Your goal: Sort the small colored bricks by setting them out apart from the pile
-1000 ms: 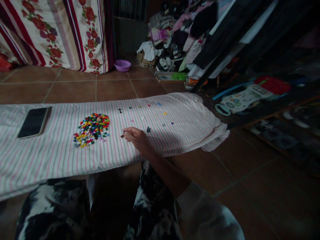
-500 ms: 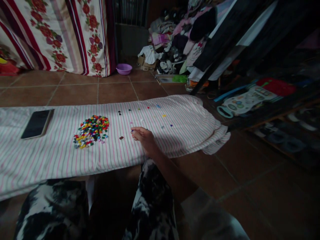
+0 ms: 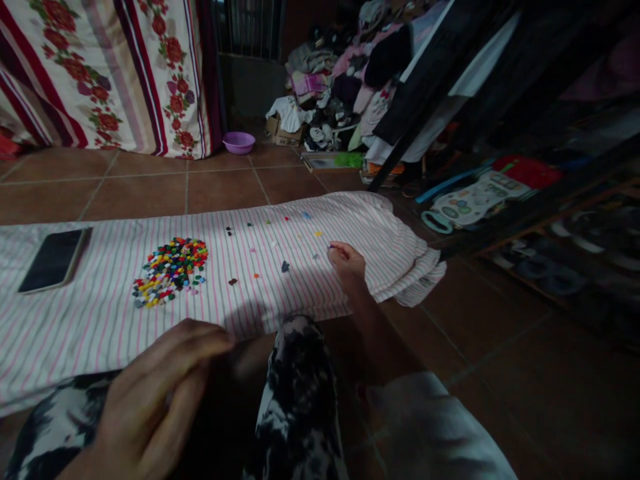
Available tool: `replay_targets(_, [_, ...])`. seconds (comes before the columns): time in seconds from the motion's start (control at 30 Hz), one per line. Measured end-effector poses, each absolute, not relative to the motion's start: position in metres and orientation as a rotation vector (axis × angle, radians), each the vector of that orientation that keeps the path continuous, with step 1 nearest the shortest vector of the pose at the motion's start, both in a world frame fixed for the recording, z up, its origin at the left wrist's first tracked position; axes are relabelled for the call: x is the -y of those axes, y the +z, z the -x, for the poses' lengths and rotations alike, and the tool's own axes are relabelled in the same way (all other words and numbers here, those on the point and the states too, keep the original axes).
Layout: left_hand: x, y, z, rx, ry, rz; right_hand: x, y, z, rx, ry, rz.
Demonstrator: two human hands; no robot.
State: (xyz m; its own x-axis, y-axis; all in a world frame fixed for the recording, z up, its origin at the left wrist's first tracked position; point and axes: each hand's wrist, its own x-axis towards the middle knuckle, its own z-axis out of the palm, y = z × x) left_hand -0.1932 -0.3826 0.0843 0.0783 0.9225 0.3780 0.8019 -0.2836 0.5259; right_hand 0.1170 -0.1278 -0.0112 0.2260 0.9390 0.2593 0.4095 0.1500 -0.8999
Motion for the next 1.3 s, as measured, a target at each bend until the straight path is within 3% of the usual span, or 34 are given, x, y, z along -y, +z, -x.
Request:
replay_targets(0.13, [0.346, 0.063, 0.201, -1.739, 1.116, -2.064, 0.113, -0.026, -0.142, 1.33, 0.616, 1.539])
replay_targets(0.4, [0.357, 0.015, 0.242, -1.917, 0.94, -1.892, 0.098, -0.041, -0.146, 1.414, 0.527, 1.608])
replay_targets(0.87, [0.357, 0.01, 0.248, -1.921, 0.861, -1.899, 0.097, -0.043, -0.141, 1.654, 0.262, 1.663])
replay_targets(1.3, [0.351, -0.002, 0.272, -2.002, 1.027, -1.99, 0.097, -0.052, -0.142, 1.677, 0.064, 1.557])
